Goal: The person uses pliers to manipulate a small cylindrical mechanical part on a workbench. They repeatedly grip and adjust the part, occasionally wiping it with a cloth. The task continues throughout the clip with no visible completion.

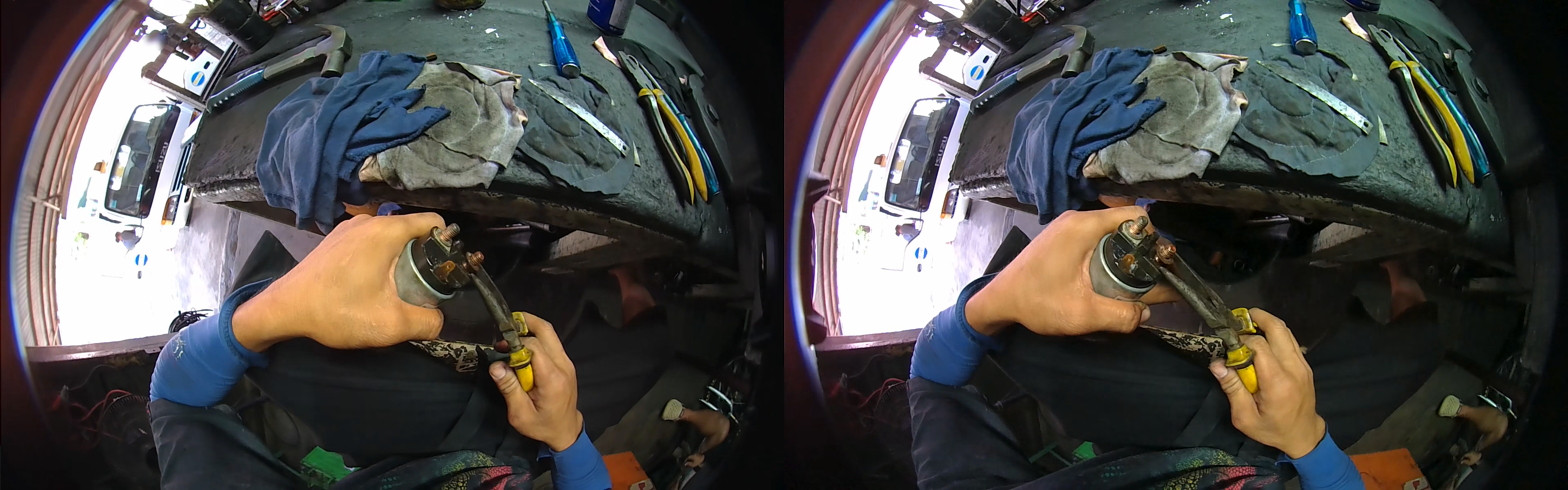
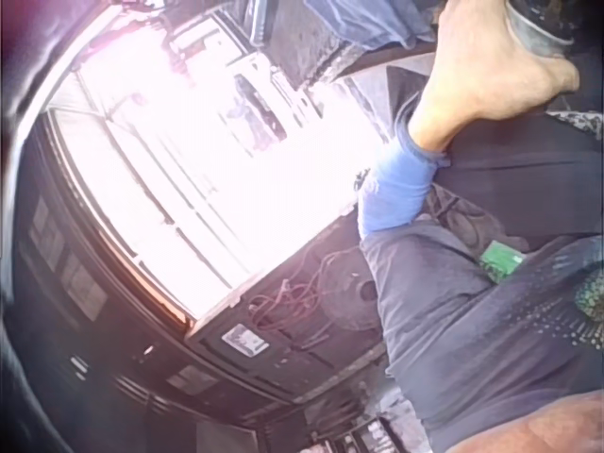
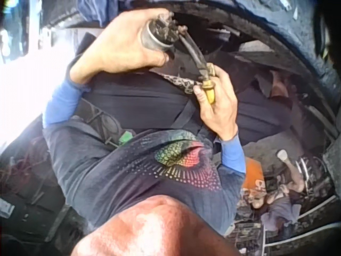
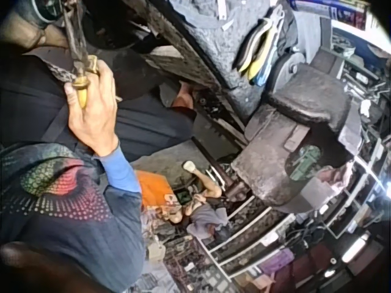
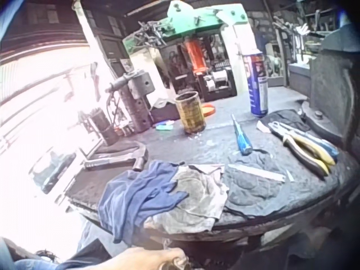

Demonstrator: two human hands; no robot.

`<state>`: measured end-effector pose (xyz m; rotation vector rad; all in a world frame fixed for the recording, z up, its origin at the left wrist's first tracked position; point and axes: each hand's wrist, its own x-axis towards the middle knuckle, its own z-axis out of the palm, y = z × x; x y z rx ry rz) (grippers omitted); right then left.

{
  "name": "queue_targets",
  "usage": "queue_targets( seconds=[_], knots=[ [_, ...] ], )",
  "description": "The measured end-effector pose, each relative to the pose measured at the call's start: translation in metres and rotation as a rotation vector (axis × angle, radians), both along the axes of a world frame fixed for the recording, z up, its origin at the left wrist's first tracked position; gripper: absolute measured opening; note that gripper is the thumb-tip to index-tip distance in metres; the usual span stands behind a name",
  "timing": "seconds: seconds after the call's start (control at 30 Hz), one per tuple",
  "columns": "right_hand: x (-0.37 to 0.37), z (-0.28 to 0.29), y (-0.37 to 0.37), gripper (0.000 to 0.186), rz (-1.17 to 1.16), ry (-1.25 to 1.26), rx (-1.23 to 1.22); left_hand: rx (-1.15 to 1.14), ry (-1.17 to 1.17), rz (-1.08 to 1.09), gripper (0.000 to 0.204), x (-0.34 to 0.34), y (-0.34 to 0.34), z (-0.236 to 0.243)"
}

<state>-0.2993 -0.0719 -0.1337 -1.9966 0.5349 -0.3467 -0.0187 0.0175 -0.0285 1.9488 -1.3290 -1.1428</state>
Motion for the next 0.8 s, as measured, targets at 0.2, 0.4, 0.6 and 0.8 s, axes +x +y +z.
queue_targets(
  seconds=[0.2,0.4,0.6,0.8],
  knots=[
    [0.005,0.005,0.005,0.038,-0.037,0.004,-0.027,-0.051,-0.207,0.012,0.046,-0.005,0.001,-0.002],
    [0.009,0.003,0.005,0.031,-0.039,-0.014,-0.065,-0.016,-0.240,0.032,0.045,-0.007,0.002,0.001],
    [0.017,-0.026,-0.004,0.030,0.037,-0.192,-0.053,-0.001,0.132,-0.129,0.037,0.011,0.001,-0.001],
    [0.028,-0.057,-0.015,0.030,0.160,-0.360,-0.010,0.357,0.685,-0.316,0.029,0.023,-0.003,-0.002]
  ],
)
